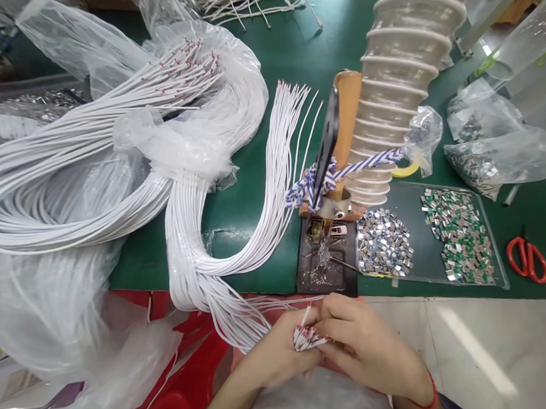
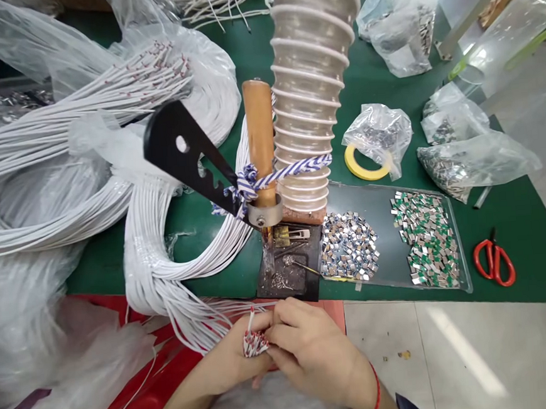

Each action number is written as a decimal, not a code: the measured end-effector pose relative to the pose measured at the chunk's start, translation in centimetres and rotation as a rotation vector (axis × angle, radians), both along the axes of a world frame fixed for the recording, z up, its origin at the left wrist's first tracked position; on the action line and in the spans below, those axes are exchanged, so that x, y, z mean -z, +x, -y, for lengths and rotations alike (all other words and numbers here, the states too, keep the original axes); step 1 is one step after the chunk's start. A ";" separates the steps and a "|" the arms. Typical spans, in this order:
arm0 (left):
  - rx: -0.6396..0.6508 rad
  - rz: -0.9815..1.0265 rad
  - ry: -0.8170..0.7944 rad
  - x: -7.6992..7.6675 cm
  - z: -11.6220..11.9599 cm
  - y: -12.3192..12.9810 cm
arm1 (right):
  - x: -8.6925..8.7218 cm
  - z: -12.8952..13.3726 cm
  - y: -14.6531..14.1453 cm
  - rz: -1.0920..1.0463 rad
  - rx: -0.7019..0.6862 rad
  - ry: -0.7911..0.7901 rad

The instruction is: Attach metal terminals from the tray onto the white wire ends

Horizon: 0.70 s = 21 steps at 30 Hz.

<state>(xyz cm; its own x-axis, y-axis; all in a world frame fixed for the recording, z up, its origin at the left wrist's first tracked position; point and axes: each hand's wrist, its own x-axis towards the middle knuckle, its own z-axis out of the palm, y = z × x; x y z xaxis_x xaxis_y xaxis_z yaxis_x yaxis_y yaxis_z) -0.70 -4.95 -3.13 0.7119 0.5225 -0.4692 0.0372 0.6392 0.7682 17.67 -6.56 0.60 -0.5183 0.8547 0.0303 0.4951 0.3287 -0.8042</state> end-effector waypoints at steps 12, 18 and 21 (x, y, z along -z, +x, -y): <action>0.042 -0.027 0.013 0.6 -0.1 -0.2 | 0.1 -0.6 -0.1 -0.051 0.009 0.003; 0.039 0.057 0.021 -0.5 -0.7 -0.1 | 0.6 -0.2 -0.4 -0.171 0.079 -0.081; 0.053 0.101 0.034 -0.5 -0.8 -0.1 | 0.7 0.1 0.0 -0.294 0.125 -0.079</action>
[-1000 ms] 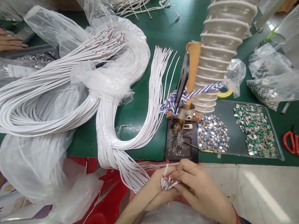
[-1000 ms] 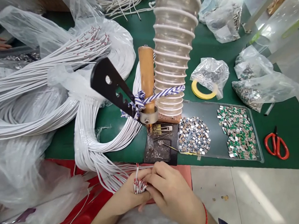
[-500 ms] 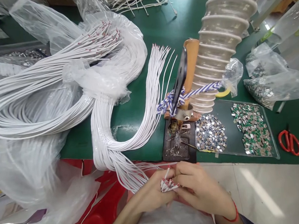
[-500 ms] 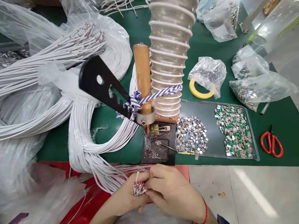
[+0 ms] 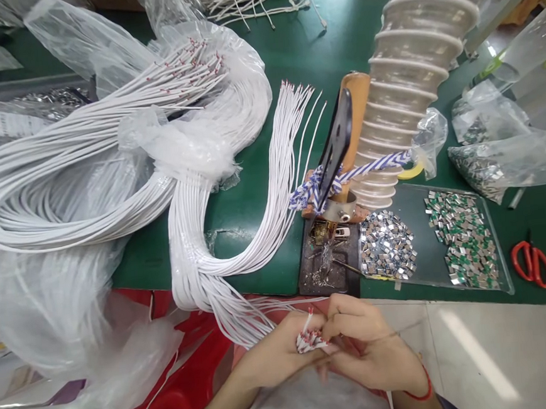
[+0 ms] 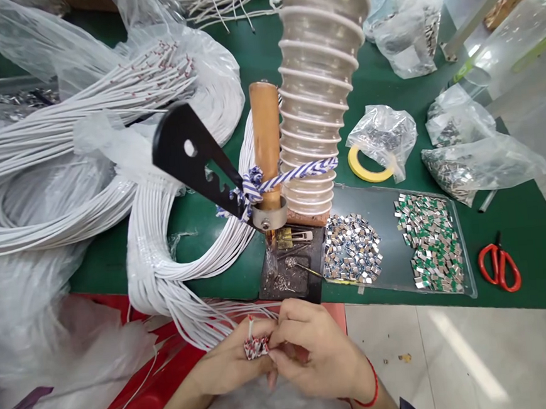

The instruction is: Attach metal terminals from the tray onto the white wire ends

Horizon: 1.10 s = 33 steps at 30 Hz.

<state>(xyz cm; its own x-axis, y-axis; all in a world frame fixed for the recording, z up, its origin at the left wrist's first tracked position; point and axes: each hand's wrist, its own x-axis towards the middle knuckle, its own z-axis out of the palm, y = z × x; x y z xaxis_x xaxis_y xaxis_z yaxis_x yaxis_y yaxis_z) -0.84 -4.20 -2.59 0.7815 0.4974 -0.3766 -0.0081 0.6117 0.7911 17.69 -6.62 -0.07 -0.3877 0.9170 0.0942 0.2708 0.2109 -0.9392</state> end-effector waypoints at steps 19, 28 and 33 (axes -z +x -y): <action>-0.402 -0.127 0.274 -0.9 0.0 -1.1 | 0.0 -0.2 0.7 -0.126 0.126 -0.170; -0.829 0.172 -0.028 -1.5 0.3 -1.3 | 2.2 1.4 -3.0 0.180 -0.086 -0.082; -0.825 0.334 -0.016 -1.2 -0.2 -0.8 | 2.7 1.5 -3.1 0.242 -0.070 0.064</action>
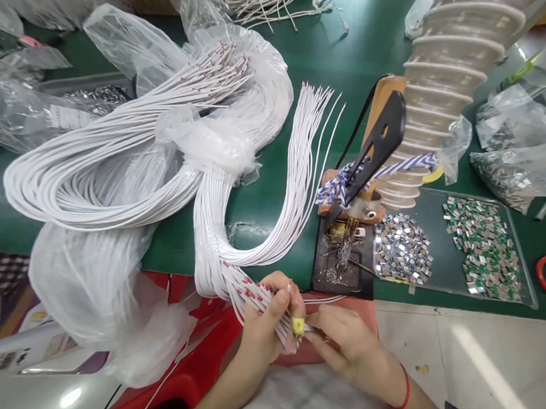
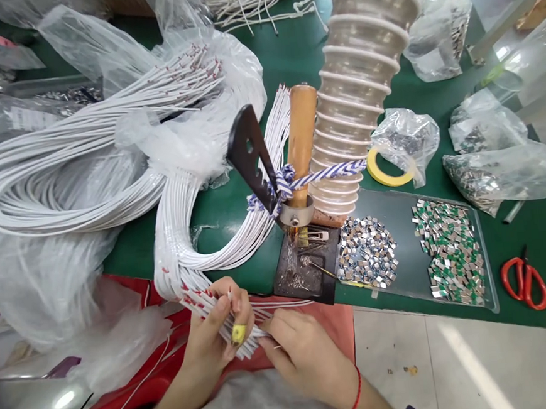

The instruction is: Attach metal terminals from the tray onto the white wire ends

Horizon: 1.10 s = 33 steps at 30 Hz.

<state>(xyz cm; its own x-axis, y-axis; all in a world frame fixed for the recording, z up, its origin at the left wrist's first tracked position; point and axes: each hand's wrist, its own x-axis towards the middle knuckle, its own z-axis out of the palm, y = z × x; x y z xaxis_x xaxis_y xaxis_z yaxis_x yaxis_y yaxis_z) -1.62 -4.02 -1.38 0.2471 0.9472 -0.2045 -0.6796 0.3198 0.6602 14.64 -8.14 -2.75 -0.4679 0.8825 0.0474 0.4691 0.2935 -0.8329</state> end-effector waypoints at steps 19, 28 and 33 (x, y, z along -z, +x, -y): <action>0.329 -0.161 0.034 2.1 0.4 -0.1 | -3.6 -0.4 1.5 -0.194 0.428 0.182; 0.642 -0.195 0.252 0.9 0.2 0.1 | -2.9 -0.8 1.8 -0.296 0.411 -0.002; 0.553 -0.392 0.307 0.1 0.3 -0.2 | -3.1 -0.4 2.2 -0.397 0.343 -0.010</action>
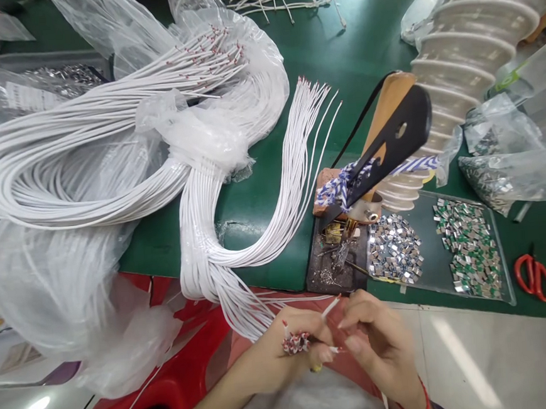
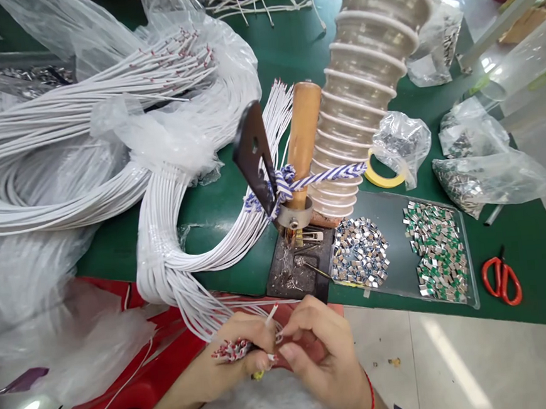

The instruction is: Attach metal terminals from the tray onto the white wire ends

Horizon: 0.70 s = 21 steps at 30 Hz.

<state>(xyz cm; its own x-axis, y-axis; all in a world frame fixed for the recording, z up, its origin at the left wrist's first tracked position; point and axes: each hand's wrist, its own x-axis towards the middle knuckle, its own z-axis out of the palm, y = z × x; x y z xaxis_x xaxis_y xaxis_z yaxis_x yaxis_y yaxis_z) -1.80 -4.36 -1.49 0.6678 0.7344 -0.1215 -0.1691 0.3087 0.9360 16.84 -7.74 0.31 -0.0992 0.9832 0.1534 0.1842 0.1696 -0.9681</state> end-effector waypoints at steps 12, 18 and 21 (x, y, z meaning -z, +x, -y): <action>-0.136 -0.186 0.251 0.1 0.0 -0.9 | -0.4 -0.2 0.1 0.021 -0.072 0.055; -0.116 -0.272 0.209 -0.1 -0.4 -1.2 | -0.6 -0.7 -0.4 -0.012 -0.045 0.025; -0.144 -0.289 0.238 -0.2 -0.6 -0.9 | -0.6 -0.9 -0.8 0.024 0.035 -0.006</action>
